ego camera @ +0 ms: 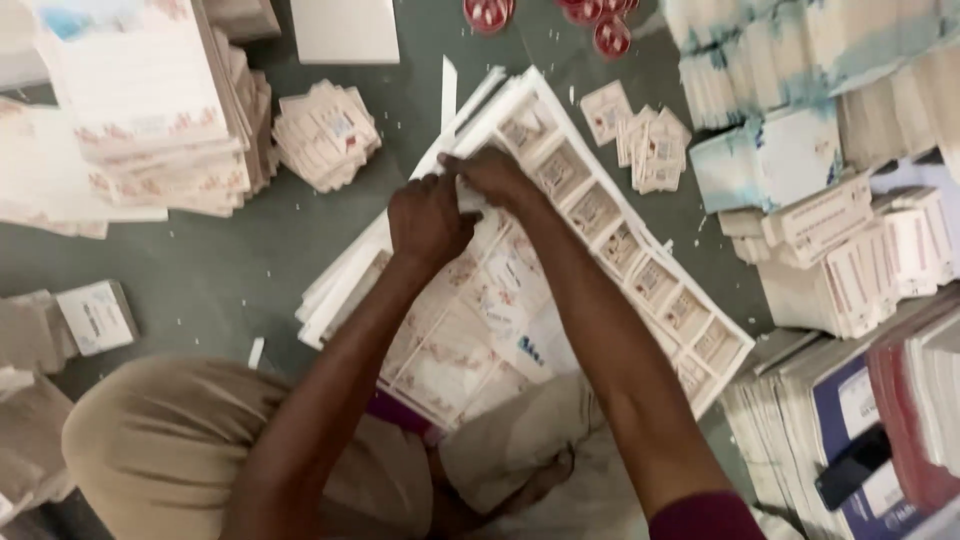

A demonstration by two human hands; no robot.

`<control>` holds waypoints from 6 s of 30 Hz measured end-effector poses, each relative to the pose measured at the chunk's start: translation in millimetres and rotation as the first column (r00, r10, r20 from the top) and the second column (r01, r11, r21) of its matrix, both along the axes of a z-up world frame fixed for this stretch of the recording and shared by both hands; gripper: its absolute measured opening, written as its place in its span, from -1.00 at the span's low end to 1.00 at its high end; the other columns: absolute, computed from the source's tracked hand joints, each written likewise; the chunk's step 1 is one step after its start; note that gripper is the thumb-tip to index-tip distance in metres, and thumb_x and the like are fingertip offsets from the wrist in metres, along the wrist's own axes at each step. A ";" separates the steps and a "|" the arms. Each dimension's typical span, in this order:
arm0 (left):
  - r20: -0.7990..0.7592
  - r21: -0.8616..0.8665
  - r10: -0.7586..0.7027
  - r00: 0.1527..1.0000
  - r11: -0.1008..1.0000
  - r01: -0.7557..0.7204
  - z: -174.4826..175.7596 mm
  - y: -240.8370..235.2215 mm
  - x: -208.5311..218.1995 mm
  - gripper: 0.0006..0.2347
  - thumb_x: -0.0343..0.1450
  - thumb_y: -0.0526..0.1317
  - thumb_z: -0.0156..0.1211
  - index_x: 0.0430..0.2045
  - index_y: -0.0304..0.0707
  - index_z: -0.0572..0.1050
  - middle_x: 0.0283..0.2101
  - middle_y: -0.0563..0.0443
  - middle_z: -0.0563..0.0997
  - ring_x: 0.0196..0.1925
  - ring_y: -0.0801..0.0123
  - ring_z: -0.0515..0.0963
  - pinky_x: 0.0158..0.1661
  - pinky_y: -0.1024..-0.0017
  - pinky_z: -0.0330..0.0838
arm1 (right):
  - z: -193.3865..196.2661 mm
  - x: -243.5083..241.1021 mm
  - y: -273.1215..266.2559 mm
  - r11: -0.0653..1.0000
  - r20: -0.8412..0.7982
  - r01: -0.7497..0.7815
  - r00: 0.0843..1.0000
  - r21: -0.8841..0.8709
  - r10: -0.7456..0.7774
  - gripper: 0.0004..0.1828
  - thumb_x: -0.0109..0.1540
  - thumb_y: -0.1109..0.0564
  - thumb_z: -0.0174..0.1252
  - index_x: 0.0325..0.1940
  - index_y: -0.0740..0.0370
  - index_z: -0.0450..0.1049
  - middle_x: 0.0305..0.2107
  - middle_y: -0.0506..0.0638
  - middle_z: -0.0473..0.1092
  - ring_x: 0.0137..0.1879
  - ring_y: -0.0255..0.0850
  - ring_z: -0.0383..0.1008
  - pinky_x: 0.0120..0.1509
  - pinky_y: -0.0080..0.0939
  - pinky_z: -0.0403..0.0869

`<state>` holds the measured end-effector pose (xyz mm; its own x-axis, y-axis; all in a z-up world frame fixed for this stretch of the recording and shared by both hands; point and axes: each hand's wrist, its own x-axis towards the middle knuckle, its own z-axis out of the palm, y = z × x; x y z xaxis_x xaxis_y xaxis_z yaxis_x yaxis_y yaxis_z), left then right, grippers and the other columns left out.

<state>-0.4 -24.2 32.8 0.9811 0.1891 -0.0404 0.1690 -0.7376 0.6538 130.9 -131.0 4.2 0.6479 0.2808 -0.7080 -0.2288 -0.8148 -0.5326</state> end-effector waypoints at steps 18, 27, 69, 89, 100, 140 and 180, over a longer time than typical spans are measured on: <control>-0.157 -0.335 0.080 0.984 0.933 -0.129 -25.3 14.7 -8.4 -0.45 0.17 0.03 0.52 -0.01 -0.22 0.53 -0.16 -0.21 0.68 -0.11 -0.03 0.66 -0.09 0.11 0.48 | 21.8 -10.2 -70.5 0.784 0.025 0.198 0.965 0.588 -0.262 -0.42 0.30 -0.05 0.11 0.34 0.27 0.33 0.20 0.17 0.38 0.20 -0.16 0.49 0.09 -0.11 0.64; -0.161 -0.189 0.018 0.987 0.981 -0.049 -4.1 10.7 -4.7 -0.44 0.26 0.06 0.45 0.10 -0.20 0.49 -0.15 -0.27 0.68 -0.09 -0.09 0.65 -0.10 0.09 0.47 | -23.1 -124.1 -102.8 0.963 0.818 -0.250 0.529 -0.102 0.224 -0.23 0.46 -0.17 -0.18 0.60 0.40 -0.02 0.52 0.23 0.00 0.68 0.10 -0.24 0.68 0.23 -0.26; -0.012 -0.105 0.142 0.990 0.984 -0.143 -25.9 -34.2 -67.7 -0.77 0.31 -0.22 0.32 -0.34 -0.39 0.43 -0.27 -0.28 0.57 -0.15 -0.15 0.56 -0.13 0.02 0.41 | 5.9 59.7 63.9 0.842 0.120 0.333 0.901 0.425 -0.417 -0.45 0.21 0.23 0.23 0.28 0.24 0.32 -0.03 0.04 0.50 0.05 -0.15 0.55 0.02 -0.06 0.57; 0.045 -0.027 -0.139 0.989 0.990 0.140 -61.2 -66.6 -85.8 -0.50 0.24 -0.18 0.39 -0.04 -0.57 0.39 -0.04 -0.39 0.48 0.03 -0.13 0.46 0.05 0.08 0.36 | 15.6 -182.1 -150.4 0.938 0.758 0.186 0.554 0.292 -0.345 -0.67 0.25 0.27 0.28 0.11 0.22 0.49 -0.01 0.06 0.44 0.05 -0.10 0.51 0.02 -0.15 0.51; -0.101 0.080 -0.180 0.978 0.979 0.189 -11.9 -44.9 -108.6 -0.48 0.20 -0.09 0.47 -0.05 -0.41 0.44 0.02 -0.28 0.49 0.17 -0.08 0.41 0.19 -0.05 0.16 | 3.9 -217.3 -150.8 0.991 0.840 0.040 0.527 0.129 -0.130 -0.52 0.18 0.17 0.39 0.17 0.17 0.45 0.07 0.06 0.41 0.26 0.05 0.38 0.37 -0.01 0.37; 0.024 -0.064 0.028 0.999 0.998 -0.026 -11.8 26.4 -19.0 -0.70 0.47 -0.12 0.20 -0.26 -0.50 0.41 -0.34 -0.43 0.58 -0.30 -0.26 0.59 -0.27 -0.07 0.43 | 23.3 -32.0 -26.6 0.898 -0.104 0.235 0.972 0.373 -0.211 -0.09 0.07 -0.31 0.31 0.37 0.18 0.27 0.20 0.01 0.42 0.24 -0.19 0.37 0.04 -0.09 0.34; 0.343 -0.062 0.096 0.934 0.995 -0.079 -9.5 36.4 -6.9 -0.64 0.39 -0.02 0.36 -0.20 -0.37 0.48 -0.27 -0.27 0.61 -0.24 -0.20 0.62 -0.22 0.00 0.47 | -103.7 -17.0 -47.0 0.851 0.534 -0.294 0.845 0.436 0.018 -0.62 0.42 -0.02 0.17 0.15 0.32 0.61 -0.15 -0.09 0.50 -0.14 -0.41 0.48 -0.12 -0.41 0.41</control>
<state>-7.2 12.3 23.2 0.9157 0.2809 0.2875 -0.0108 -0.6979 0.7162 113.9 -178.0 -99.5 0.7813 0.6225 -0.0447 0.2835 -0.4179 -0.8631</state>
